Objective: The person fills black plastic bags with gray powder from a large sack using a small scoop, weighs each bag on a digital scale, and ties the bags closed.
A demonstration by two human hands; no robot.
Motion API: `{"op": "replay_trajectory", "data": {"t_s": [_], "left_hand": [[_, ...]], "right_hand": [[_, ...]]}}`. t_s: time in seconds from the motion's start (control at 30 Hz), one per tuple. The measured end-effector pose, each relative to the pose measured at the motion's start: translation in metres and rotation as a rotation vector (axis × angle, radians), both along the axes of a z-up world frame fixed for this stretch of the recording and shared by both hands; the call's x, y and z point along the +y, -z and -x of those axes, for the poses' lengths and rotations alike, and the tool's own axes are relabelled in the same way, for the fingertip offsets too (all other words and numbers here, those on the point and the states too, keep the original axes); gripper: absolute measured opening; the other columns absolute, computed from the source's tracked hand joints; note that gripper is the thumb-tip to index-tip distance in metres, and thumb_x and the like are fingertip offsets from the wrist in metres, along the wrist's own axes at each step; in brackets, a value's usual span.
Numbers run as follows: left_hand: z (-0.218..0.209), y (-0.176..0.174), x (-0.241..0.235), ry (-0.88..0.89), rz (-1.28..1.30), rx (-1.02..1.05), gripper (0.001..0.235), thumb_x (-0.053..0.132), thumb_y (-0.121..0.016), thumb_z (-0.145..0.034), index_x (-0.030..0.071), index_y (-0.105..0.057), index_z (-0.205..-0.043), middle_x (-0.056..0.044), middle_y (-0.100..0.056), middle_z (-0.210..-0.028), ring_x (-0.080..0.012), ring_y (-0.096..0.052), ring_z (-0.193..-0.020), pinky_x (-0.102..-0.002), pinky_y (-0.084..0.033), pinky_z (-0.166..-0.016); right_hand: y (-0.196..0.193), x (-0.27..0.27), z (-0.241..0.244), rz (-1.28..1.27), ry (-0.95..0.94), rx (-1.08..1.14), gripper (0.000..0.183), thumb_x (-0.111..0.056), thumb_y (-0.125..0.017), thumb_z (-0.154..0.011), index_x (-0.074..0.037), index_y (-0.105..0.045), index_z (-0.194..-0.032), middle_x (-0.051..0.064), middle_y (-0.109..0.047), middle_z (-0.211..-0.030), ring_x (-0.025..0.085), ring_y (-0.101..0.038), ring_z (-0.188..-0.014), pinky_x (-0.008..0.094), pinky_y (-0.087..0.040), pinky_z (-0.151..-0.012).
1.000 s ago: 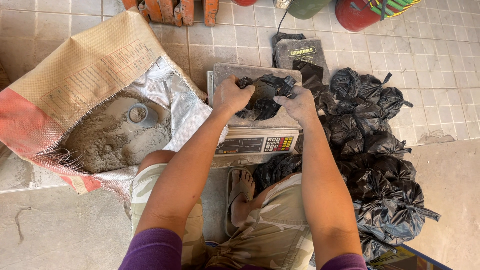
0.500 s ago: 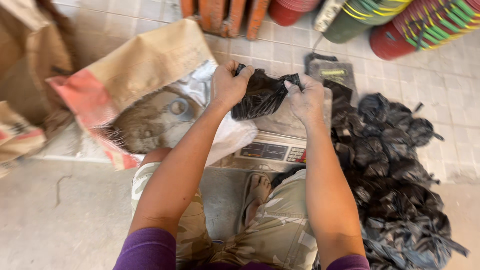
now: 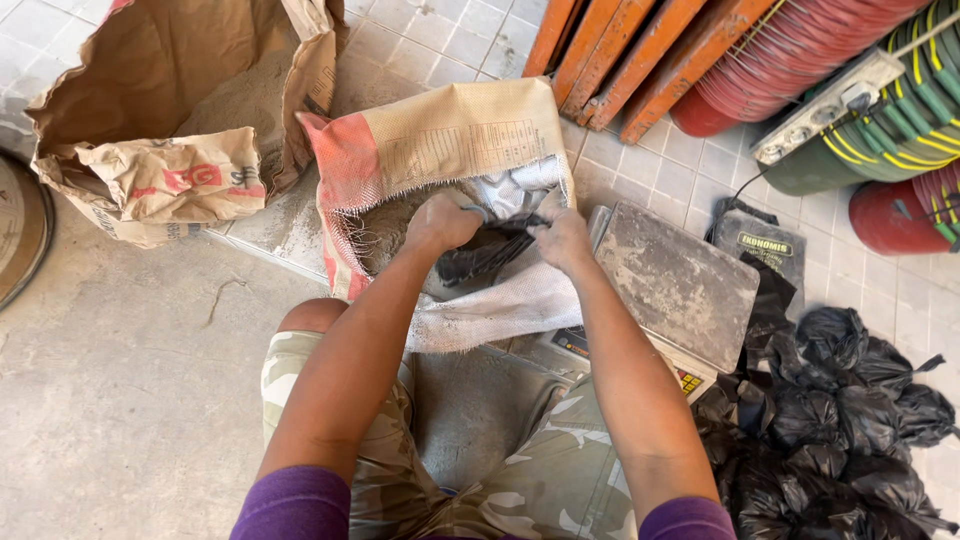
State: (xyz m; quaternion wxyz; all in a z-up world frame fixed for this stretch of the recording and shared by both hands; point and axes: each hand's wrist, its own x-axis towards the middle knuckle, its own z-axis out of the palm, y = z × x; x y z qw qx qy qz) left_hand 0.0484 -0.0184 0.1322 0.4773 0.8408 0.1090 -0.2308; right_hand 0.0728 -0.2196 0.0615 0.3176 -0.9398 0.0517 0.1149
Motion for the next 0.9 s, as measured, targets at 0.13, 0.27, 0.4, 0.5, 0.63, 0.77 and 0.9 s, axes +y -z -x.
{"op": "replay_trajectory", "data": {"t_s": [0.13, 0.27, 0.4, 0.5, 0.63, 0.77, 0.9], "left_hand": [[-0.012, 0.048, 0.002, 0.124, -0.149, 0.102, 0.037, 0.029, -0.034, -0.090, 0.003, -0.060, -0.084, -0.010, -0.053, -0.062, -0.0226, -0.052, -0.053, -0.041, -0.040, -0.052], [-0.003, 0.032, -0.033, 0.285, -0.405, 0.017, 0.035, 0.024, -0.039, -0.084, -0.004, -0.054, -0.099, -0.019, -0.055, -0.085, -0.0323, -0.058, -0.079, -0.046, -0.048, -0.067], [-0.003, 0.025, -0.076, 0.255, -0.471, -0.124, 0.047, 0.029, -0.046, -0.079, -0.006, -0.044, -0.111, -0.022, -0.050, -0.106, -0.0398, -0.051, -0.105, -0.050, -0.045, -0.085], [-0.009, 0.024, -0.108, 0.319, -0.397, -0.219, 0.048, 0.031, -0.055, -0.075, -0.002, -0.046, -0.110, -0.022, -0.051, -0.106, -0.0419, -0.051, -0.106, -0.052, -0.044, -0.086], [-0.013, 0.056, -0.167, 0.427, -0.312, -0.235, 0.044, 0.035, -0.056, -0.073, 0.006, -0.047, -0.105, -0.018, -0.051, -0.108, -0.0398, -0.052, -0.106, -0.053, -0.044, -0.087], [-0.007, 0.053, -0.218, 0.493, -0.186, -0.266, 0.045, 0.031, -0.059, -0.073, 0.007, -0.050, -0.110, -0.019, -0.051, -0.111, -0.0401, -0.052, -0.108, -0.048, -0.044, -0.089], [-0.005, 0.061, -0.256, 0.518, -0.142, -0.210, 0.053, 0.032, -0.060, -0.074, 0.008, -0.048, -0.119, -0.020, -0.045, -0.119, -0.0401, -0.048, -0.113, -0.048, -0.042, -0.093]], "right_hand": [[0.047, -0.028, -0.022, -0.090, -0.087, 0.057, 0.024, -0.014, -0.064, -0.069, -0.007, -0.067, -0.093, 0.011, -0.066, -0.083, 0.024, -0.062, -0.084, 0.035, -0.048, -0.074], [0.027, -0.061, -0.010, -0.004, -0.010, 0.045, 0.031, -0.015, -0.061, -0.071, -0.015, -0.066, -0.102, 0.011, -0.066, -0.090, 0.028, -0.062, -0.093, 0.037, -0.050, -0.077], [0.017, -0.116, -0.001, 0.041, 0.134, 0.063, 0.034, -0.027, -0.065, -0.073, -0.017, -0.064, -0.105, 0.009, -0.066, -0.095, 0.028, -0.061, -0.097, 0.038, -0.050, -0.078], [0.011, -0.139, 0.015, 0.042, 0.238, 0.073, 0.032, -0.025, -0.062, -0.075, -0.020, -0.064, -0.107, 0.004, -0.067, -0.095, 0.024, -0.062, -0.094, 0.036, -0.051, -0.078], [-0.002, -0.155, 0.030, 0.082, 0.288, 0.098, 0.033, -0.026, -0.063, -0.073, -0.022, -0.064, -0.106, 0.004, -0.067, -0.096, 0.027, -0.061, -0.098, 0.039, -0.051, -0.081], [0.001, -0.180, 0.040, 0.046, 0.330, 0.044, 0.035, -0.025, -0.061, -0.073, -0.019, -0.063, -0.107, 0.007, -0.067, -0.092, 0.024, -0.064, -0.092, 0.036, -0.052, -0.075], [0.007, -0.214, 0.061, 0.002, 0.445, 0.022, 0.039, -0.025, -0.062, -0.072, -0.013, -0.060, -0.110, 0.010, -0.067, -0.089, 0.024, -0.065, -0.089, 0.036, -0.052, -0.074]]}}
